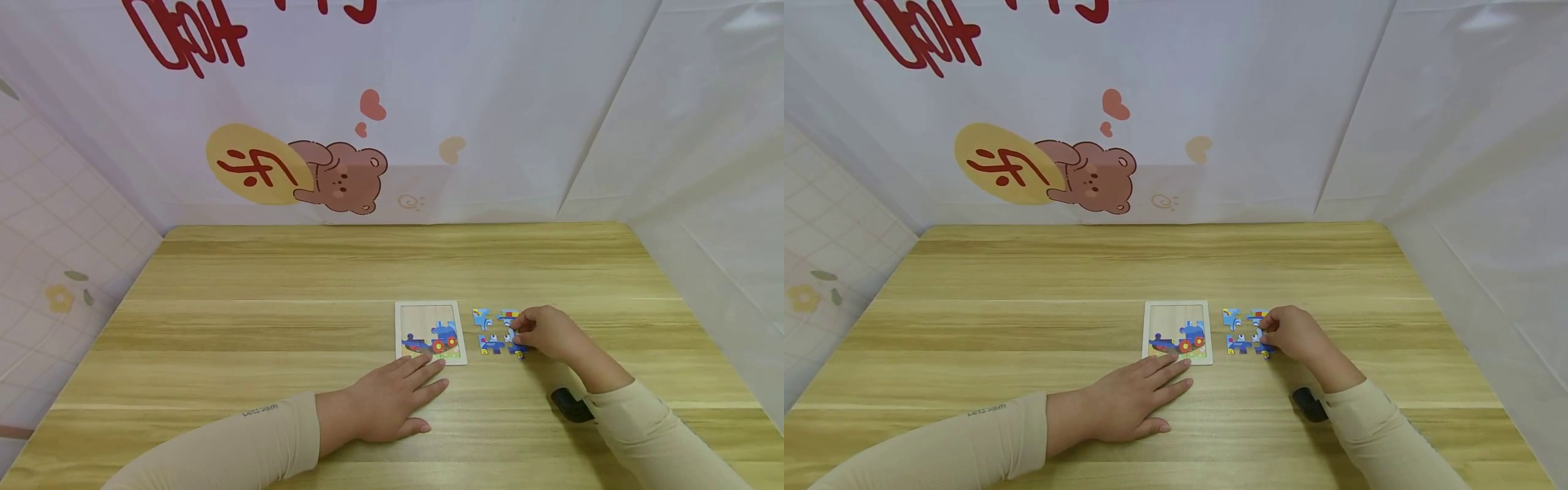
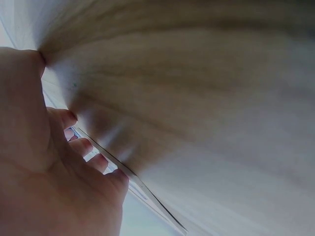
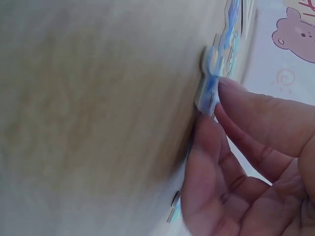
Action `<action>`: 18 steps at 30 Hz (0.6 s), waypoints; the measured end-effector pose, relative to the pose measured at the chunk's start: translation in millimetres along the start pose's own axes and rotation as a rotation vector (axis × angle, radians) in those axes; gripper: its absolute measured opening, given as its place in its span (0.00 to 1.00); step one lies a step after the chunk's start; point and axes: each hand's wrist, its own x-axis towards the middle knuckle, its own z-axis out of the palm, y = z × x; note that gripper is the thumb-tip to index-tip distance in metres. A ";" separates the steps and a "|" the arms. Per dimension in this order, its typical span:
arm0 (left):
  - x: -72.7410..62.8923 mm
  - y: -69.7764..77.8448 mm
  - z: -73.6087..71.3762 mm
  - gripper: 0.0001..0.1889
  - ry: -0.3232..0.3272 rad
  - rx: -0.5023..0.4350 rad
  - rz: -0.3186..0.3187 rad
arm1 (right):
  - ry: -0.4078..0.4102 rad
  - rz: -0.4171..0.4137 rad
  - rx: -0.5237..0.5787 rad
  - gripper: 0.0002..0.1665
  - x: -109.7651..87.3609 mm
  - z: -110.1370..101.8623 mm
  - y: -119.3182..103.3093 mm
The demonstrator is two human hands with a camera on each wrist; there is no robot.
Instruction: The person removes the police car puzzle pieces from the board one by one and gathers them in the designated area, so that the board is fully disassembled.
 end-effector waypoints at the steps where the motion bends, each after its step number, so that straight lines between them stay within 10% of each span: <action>1: -0.1 0.0 0.0 0.33 0.003 0.003 0.001 | 0.003 -0.004 -0.010 0.06 -0.4 0.1 -0.5; 18: 0.1 -0.1 2.7 0.33 0.015 0.026 0.002 | 0.046 -0.035 -0.012 0.09 -2.6 -3.1 -6.1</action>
